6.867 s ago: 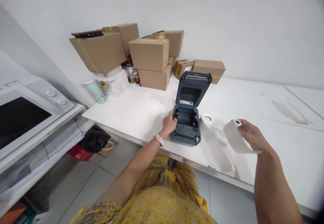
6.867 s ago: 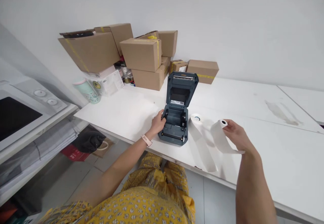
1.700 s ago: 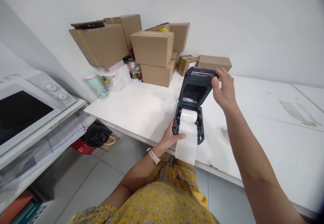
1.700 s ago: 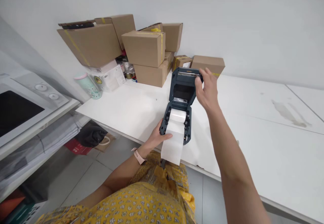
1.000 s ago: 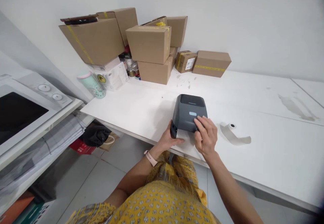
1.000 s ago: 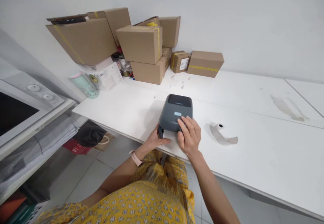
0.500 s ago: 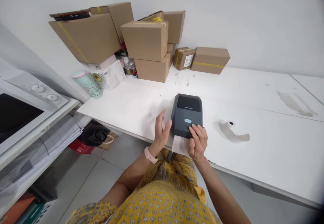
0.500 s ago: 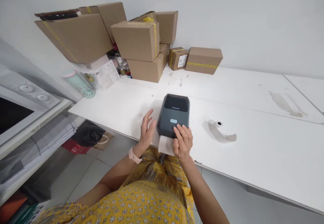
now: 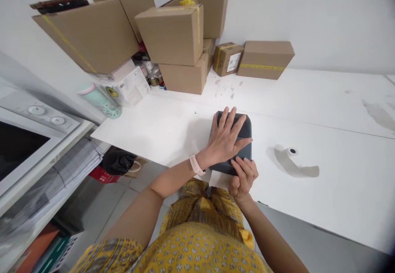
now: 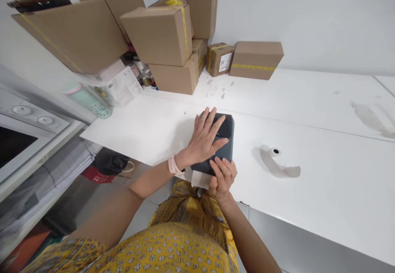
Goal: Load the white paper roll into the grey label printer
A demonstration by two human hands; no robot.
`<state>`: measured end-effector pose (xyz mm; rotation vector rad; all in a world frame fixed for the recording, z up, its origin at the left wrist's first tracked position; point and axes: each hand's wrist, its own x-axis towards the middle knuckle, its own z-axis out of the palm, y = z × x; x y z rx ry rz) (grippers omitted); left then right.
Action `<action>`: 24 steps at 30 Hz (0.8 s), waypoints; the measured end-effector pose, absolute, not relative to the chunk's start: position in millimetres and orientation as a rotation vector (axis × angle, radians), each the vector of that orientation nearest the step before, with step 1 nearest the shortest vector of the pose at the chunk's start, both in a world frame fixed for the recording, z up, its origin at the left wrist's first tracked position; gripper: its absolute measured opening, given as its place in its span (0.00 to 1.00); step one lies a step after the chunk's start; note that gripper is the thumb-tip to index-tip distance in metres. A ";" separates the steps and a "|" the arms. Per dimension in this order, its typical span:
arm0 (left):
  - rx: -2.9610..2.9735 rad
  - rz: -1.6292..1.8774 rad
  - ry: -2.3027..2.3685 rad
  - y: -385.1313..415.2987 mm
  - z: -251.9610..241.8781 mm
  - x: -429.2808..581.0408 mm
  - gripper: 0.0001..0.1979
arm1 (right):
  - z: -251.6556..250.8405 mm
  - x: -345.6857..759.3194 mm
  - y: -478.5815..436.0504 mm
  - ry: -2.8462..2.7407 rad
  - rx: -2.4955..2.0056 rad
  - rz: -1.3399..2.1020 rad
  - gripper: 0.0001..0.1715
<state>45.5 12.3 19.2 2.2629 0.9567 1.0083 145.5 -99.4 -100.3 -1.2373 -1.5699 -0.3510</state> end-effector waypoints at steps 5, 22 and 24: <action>2.318 0.970 1.013 21.1 21.0 49.0 0.32 | -100.0 147.2 -98.4 -1.572 -1.203 -0.342 0.33; 1.099 0.640 1.013 -124.1 -55.7 -30.6 0.27 | -52.7 150.6 -112.7 -1.306 -1.251 0.272 0.31; 1.122 0.610 1.015 -116.7 -50.4 -20.8 0.26 | -51.6 155.1 -112.9 -1.362 -1.234 0.269 0.31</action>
